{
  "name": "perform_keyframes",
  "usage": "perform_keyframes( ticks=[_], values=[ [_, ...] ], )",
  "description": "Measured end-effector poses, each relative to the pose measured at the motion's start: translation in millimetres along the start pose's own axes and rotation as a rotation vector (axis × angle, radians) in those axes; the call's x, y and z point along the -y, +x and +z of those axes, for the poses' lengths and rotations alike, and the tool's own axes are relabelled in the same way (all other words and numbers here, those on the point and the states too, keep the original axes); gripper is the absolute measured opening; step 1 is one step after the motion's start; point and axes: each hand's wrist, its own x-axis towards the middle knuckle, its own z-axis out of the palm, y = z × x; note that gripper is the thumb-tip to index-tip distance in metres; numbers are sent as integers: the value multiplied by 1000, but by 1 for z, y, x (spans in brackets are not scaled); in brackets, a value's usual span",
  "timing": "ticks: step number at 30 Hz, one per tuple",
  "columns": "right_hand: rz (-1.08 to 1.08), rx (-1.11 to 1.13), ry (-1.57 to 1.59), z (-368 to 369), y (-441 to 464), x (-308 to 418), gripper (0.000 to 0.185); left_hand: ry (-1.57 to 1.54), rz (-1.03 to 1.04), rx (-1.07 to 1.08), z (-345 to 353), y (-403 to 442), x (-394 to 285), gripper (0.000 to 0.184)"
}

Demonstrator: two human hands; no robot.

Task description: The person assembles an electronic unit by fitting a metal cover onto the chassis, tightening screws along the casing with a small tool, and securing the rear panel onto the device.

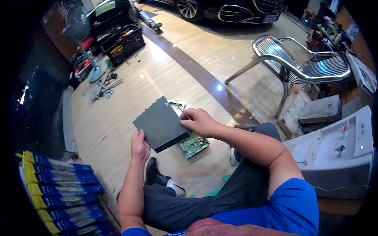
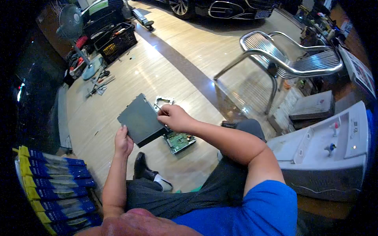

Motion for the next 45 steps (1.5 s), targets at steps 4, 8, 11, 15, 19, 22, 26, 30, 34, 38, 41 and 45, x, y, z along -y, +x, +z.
perform_keyframes(
  ticks=[4, 8, 11, 15, 19, 22, 26, 30, 34, 38, 41, 45],
  values=[
    [-109, -11, -124, 1, -4, 7, 32, -6, 30, -27, 2, 4, -6, 31],
    [-198, 7, -283, 2, -4, 9, 44, -12, 68, -85, 4, 10, -10, 31],
    [-185, 5, -349, 0, -3, 6, 50, 4, 80, -89, 8, 14, -10, 30],
    [-157, -6, -409, -4, -3, 1, 43, 68, 86, -145, 1, 23, -1, 28],
    [-75, 12, -441, -4, -3, -2, 41, 77, 34, -162, 13, 21, -5, 27],
    [-28, 12, -506, -3, -3, -4, 43, 92, 31, -158, 16, 20, -7, 26],
    [19, 30, -515, 0, -2, -15, 63, 101, 15, -105, 8, 21, -6, 27],
    [37, 44, -518, 1, -2, -14, 68, 85, -2, -76, 4, 22, -4, 28],
    [31, 34, -553, 3, 1, -17, 71, 107, -50, -47, -2, 26, -5, 32],
    [-67, -3, -574, 1, 7, -38, 71, 94, -184, 12, -6, 21, -7, 33],
    [-25, -23, -645, -1, 13, -36, 71, 294, -311, -27, 8, 19, -14, 38],
    [-29, -36, -604, 0, 20, -56, 66, 486, -353, -105, 12, 22, -10, 45]
  ],
)
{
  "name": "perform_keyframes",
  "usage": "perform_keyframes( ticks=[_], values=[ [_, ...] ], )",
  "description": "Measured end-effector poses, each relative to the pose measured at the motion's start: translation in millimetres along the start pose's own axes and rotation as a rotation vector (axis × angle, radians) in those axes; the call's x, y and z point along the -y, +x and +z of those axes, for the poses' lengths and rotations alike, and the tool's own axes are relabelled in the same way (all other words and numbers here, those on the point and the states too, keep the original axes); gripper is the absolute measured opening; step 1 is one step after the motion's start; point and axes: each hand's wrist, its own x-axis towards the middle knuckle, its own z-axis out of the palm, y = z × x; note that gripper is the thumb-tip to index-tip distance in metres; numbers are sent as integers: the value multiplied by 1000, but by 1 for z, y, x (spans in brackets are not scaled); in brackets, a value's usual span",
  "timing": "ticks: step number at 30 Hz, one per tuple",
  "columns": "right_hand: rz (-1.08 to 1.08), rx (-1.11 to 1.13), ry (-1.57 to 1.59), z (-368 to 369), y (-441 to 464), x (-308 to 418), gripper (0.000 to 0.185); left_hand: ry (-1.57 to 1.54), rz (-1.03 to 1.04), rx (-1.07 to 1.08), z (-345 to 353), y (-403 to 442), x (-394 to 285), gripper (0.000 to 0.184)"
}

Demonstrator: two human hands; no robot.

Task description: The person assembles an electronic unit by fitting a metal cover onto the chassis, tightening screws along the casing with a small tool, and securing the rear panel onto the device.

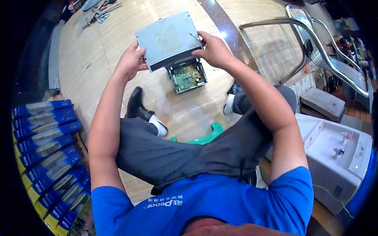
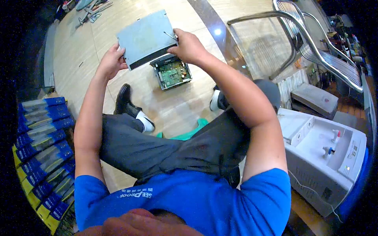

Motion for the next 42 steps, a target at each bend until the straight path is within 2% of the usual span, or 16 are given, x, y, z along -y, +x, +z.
perform_keyframes(
  ticks=[5, 8, 10, 12, 13, 14, 16, 17, 20, 22, 24, 25, 27, 30, 36, 42],
  values=[
    [28, -7, 44, 30, 9, -33, 63, 55, 30, -22, 3, 20, 12, 50],
    [113, 101, 29, 51, 5, -58, 69, 290, 5, -202, 14, 33, 44, 47],
    [77, 132, -100, 73, -6, -80, 66, 317, -41, -290, 31, 32, 72, 43],
    [99, 236, -175, 86, -22, -91, 63, 148, -27, -310, 5, 119, 191, 35],
    [155, 303, -259, 94, -29, -97, 62, 335, -33, -375, 21, 108, 205, 29],
    [115, 337, -262, 102, -39, -111, 60, 522, -52, -443, 38, 95, 216, 25],
    [134, 424, -280, 100, -60, -116, 60, 290, -152, -448, 64, 63, 230, 26],
    [141, 428, -275, 104, -66, -122, 60, 251, -100, -406, 49, 101, 298, 24],
    [155, 461, -316, 115, -80, -143, 62, 327, -128, -367, 70, 74, 277, 22],
    [210, 476, -337, 114, -85, -150, 66, 216, -195, -313, 81, 64, 254, 20],
    [198, 450, -360, 111, -87, -155, 63, 472, -193, -239, 81, 74, 256, 20],
    [178, 433, -384, 111, -89, -157, 60, 476, -194, -228, 82, 78, 263, 20],
    [211, 422, -411, 113, -88, -157, 58, 682, -97, -297, 86, 81, 270, 21],
    [225, 423, -432, 117, -85, -158, 55, 727, -114, -325, 92, 80, 266, 24],
    [250, 438, -402, 128, -76, -170, 57, 709, -125, -472, 100, 86, 258, 24],
    [259, 450, -341, 137, -63, -176, 61, 697, -133, -500, 95, 93, 260, 23]
  ],
)
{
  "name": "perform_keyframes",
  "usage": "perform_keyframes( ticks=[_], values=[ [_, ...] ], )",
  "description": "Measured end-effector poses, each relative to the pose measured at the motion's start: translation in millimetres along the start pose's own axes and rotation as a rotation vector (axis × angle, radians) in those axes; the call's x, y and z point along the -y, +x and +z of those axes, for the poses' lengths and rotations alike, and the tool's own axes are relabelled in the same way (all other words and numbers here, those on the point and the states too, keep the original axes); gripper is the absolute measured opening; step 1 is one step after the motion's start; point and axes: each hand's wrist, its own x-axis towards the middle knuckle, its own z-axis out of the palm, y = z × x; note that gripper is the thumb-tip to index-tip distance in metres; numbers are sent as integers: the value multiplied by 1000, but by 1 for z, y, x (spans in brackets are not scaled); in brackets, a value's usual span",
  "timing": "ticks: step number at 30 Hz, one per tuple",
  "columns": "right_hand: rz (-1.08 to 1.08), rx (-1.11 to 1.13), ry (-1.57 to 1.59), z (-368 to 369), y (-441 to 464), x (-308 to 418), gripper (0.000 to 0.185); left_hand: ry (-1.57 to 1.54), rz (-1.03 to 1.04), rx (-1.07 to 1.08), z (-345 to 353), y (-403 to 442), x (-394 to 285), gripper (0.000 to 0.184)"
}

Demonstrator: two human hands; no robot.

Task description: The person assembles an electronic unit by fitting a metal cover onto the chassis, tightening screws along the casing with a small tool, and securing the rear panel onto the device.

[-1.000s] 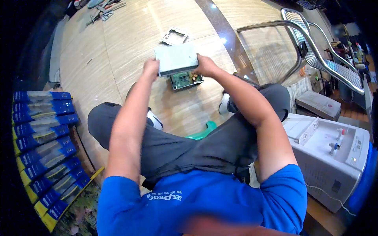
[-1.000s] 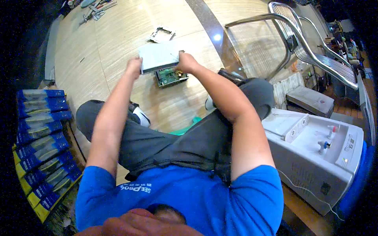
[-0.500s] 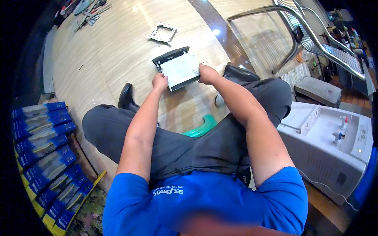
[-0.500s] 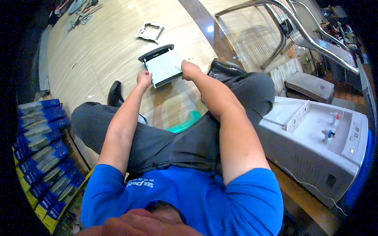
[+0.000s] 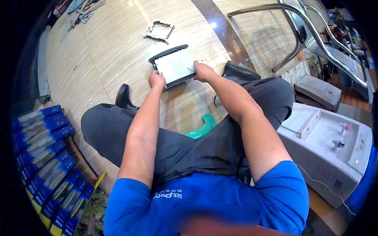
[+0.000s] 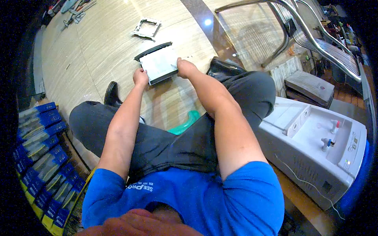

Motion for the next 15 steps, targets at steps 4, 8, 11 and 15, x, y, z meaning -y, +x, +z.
perform_keyframes(
  ticks=[4, 8, 11, 15],
  values=[
    [-27, 4, 6, 2, 7, 0, 61, 15, -39, 2, -4, -3, -2, 24],
    [7, 40, -15, -3, 6, 6, 54, 19, -26, -8, -3, 0, 0, 24],
    [12, 39, -5, -3, 8, 5, 54, 16, -26, -11, -7, -1, -6, 23],
    [23, 32, -15, 1, 9, 4, 55, 18, -10, -6, -4, 5, -2, 22]
  ],
)
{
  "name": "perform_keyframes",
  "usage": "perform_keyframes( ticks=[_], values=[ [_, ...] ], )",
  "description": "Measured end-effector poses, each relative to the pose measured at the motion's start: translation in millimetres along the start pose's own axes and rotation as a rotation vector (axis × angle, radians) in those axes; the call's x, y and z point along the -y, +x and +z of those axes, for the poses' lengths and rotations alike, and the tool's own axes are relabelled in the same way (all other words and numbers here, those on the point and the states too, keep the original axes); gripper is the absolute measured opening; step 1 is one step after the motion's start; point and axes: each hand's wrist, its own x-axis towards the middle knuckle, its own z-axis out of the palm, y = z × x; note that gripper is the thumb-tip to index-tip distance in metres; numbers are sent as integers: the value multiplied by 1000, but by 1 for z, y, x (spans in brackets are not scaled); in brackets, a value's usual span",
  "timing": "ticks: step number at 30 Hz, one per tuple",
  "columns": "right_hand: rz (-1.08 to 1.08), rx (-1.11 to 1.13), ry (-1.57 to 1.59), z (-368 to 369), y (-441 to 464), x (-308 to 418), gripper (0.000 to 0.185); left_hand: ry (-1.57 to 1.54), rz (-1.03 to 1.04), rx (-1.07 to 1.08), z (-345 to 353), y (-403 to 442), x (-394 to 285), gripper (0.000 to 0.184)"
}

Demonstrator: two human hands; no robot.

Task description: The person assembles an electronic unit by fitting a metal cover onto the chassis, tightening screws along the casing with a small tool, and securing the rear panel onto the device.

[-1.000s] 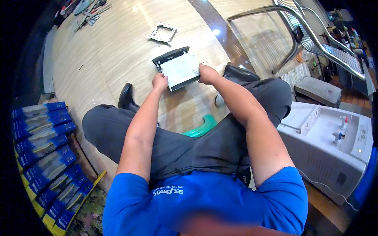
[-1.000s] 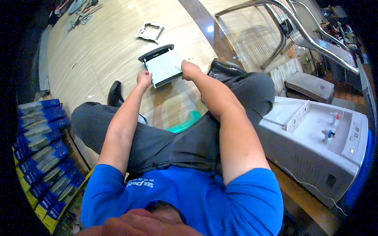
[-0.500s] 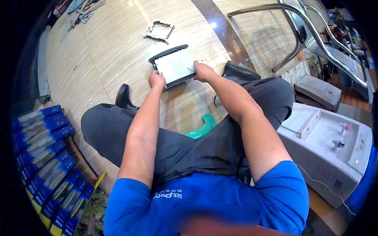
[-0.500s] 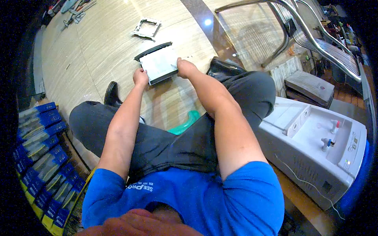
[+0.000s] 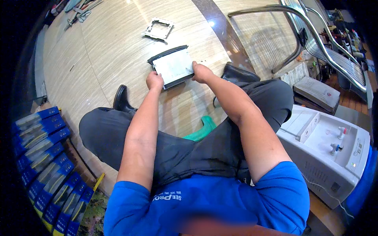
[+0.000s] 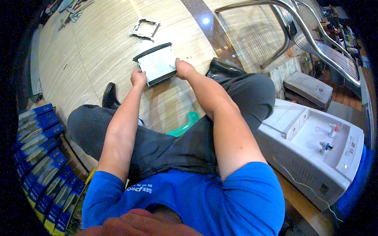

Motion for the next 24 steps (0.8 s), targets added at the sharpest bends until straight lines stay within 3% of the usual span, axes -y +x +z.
perform_keyframes(
  ticks=[24],
  values=[
    [-38, -46, 64, 9, 5, -1, 58, -95, -75, -32, 8, 18, 20, 28]
  ],
)
